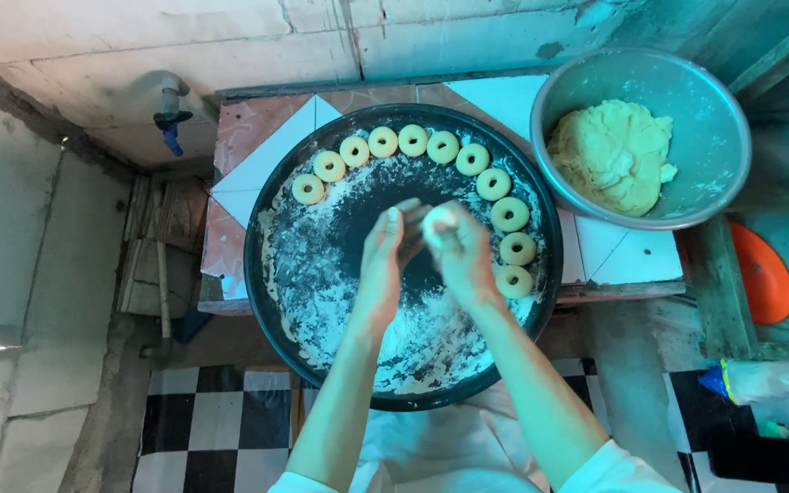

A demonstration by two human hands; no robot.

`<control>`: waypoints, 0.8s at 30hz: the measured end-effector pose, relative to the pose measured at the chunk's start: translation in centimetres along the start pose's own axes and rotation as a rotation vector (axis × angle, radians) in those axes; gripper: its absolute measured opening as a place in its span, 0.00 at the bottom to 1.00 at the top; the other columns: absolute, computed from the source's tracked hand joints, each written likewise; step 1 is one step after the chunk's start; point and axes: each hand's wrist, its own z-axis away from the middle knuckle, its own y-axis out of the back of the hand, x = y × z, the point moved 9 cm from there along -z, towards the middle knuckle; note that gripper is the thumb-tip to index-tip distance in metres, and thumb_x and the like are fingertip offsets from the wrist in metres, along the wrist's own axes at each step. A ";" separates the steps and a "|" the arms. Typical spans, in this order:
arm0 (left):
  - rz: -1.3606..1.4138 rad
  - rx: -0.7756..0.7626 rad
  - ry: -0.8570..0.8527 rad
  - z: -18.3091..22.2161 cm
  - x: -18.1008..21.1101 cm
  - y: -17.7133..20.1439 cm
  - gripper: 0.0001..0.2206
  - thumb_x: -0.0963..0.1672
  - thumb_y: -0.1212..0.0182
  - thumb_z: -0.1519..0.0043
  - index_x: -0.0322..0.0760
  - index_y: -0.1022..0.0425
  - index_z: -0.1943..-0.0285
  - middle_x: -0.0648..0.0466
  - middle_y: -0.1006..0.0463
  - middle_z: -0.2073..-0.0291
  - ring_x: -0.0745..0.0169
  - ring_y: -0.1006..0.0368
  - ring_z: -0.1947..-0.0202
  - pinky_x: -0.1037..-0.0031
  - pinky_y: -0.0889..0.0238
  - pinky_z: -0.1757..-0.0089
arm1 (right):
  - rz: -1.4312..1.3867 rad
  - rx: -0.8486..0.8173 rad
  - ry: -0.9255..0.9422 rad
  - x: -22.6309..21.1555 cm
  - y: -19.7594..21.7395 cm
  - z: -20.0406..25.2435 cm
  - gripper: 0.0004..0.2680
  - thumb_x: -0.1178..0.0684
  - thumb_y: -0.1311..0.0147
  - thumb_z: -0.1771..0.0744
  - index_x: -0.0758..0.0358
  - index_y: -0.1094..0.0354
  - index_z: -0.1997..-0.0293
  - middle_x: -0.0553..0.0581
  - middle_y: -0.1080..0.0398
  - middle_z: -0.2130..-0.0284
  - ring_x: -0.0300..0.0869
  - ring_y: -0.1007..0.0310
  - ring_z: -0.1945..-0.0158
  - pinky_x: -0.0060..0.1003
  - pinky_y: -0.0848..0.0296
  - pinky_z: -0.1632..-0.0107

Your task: Shaping small pieces of dough into rings and placing them on a floured tray.

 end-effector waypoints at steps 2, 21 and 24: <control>-0.035 -0.026 0.014 -0.7 -2.1 0.3 0.27 0.56 0.52 0.30 0.32 0.29 0.35 0.38 0.20 0.54 0.49 0.21 0.60 0.64 0.25 0.62 | -0.055 -0.142 0.002 -0.9 -2.3 1.0 0.05 0.54 0.48 0.30 0.52 0.25 0.54 0.55 0.29 0.73 0.39 0.25 0.73 0.38 0.19 0.74; 0.086 0.002 -0.166 0.7 1.7 -0.4 0.16 0.44 0.51 0.28 0.27 0.36 0.35 0.48 0.22 0.60 0.55 0.24 0.49 0.56 0.30 0.46 | -0.439 -0.267 0.339 -8.3 -2.6 4.0 0.37 0.75 0.67 0.44 0.64 0.58 0.22 0.71 0.58 0.24 0.60 0.70 0.21 0.59 0.65 0.23; 0.130 0.147 -0.233 0.5 2.5 1.2 0.09 0.38 0.50 0.30 0.26 0.24 0.49 0.41 0.17 0.65 0.52 0.18 0.59 0.56 0.22 0.53 | -0.372 -0.006 0.339 -8.5 0.4 3.1 0.30 0.73 0.65 0.45 0.66 0.35 0.35 0.68 0.41 0.32 0.57 0.53 0.24 0.59 0.52 0.26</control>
